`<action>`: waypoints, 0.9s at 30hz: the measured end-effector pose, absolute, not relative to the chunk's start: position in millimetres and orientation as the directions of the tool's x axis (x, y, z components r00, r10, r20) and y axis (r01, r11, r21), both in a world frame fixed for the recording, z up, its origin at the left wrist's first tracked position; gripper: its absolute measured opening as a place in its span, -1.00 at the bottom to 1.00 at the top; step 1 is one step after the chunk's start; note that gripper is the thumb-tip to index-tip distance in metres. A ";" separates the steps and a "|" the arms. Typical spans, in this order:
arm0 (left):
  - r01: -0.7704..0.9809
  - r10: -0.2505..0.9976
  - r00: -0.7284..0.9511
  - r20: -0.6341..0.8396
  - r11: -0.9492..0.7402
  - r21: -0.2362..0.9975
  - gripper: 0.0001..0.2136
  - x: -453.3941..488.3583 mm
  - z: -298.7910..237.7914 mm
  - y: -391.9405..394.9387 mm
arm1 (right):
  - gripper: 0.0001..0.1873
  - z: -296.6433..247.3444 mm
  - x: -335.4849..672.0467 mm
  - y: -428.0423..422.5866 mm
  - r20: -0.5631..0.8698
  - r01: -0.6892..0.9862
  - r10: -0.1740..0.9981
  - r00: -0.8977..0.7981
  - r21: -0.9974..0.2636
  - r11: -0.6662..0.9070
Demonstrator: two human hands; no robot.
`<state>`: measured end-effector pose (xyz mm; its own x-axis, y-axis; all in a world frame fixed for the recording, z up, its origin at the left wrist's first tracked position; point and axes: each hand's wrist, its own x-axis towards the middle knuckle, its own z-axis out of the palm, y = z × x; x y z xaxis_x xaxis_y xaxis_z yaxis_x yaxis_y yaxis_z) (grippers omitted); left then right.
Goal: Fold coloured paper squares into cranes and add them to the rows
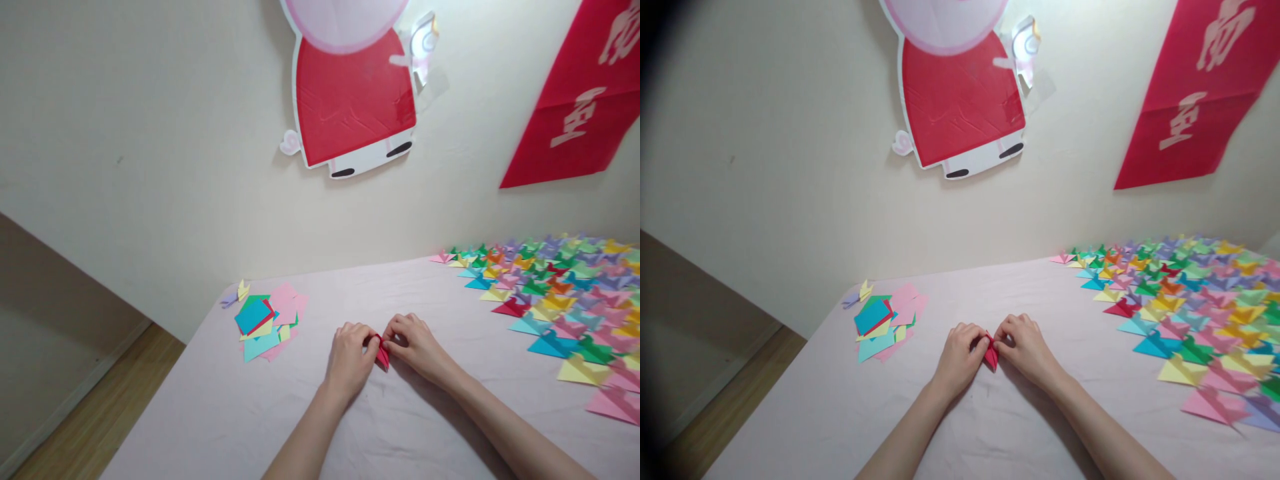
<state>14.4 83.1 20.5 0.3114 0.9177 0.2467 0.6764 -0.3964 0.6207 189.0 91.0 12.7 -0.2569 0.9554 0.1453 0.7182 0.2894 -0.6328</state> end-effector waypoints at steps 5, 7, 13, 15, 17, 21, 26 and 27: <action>0.654 0.917 0.319 0.241 -0.397 0.644 -0.95 13.5 20.5 86.2 | -0.85 11.9 188.5 90.7 0.151 0.723 0.955 -0.254 -0.627 0.291; 0.655 0.922 0.296 0.249 -0.385 0.650 -0.90 15.0 18.0 87.9 | -0.84 11.8 188.9 91.3 0.146 0.724 0.955 -0.259 -0.625 0.292; 0.648 0.930 0.262 0.256 -0.366 0.668 -0.82 18.7 16.1 88.4 | -0.92 12.3 190.3 92.7 0.131 0.723 0.955 -0.264 -0.629 0.286; 0.640 0.931 0.259 0.257 -0.365 0.676 -0.80 19.1 17.6 87.3 | -0.92 12.1 190.5 93.1 0.128 0.724 0.955 -0.266 -0.628 0.286; 0.632 0.931 0.258 0.257 -0.364 0.684 -0.78 19.3 18.7 86.3 | -0.91 12.1 190.8 93.5 0.123 0.725 0.954 -0.272 -0.626 0.288; 0.621 0.933 0.253 0.255 -0.359 0.696 -0.77 19.5 18.1 85.6 | -0.92 14.6 191.4 92.8 0.113 0.729 0.950 -0.290 -0.618 0.296; 0.614 0.938 0.245 0.245 -0.346 0.710 -0.76 19.4 17.2 86.3 | -0.96 19.1 191.3 90.0 0.090 0.744 0.944 -0.318 -0.594 0.307; 0.613 0.940 0.242 0.242 -0.342 0.713 -0.76 19.4 17.3 86.2 | -0.95 19.5 191.0 89.7 0.083 0.749 0.943 -0.321 -0.588 0.307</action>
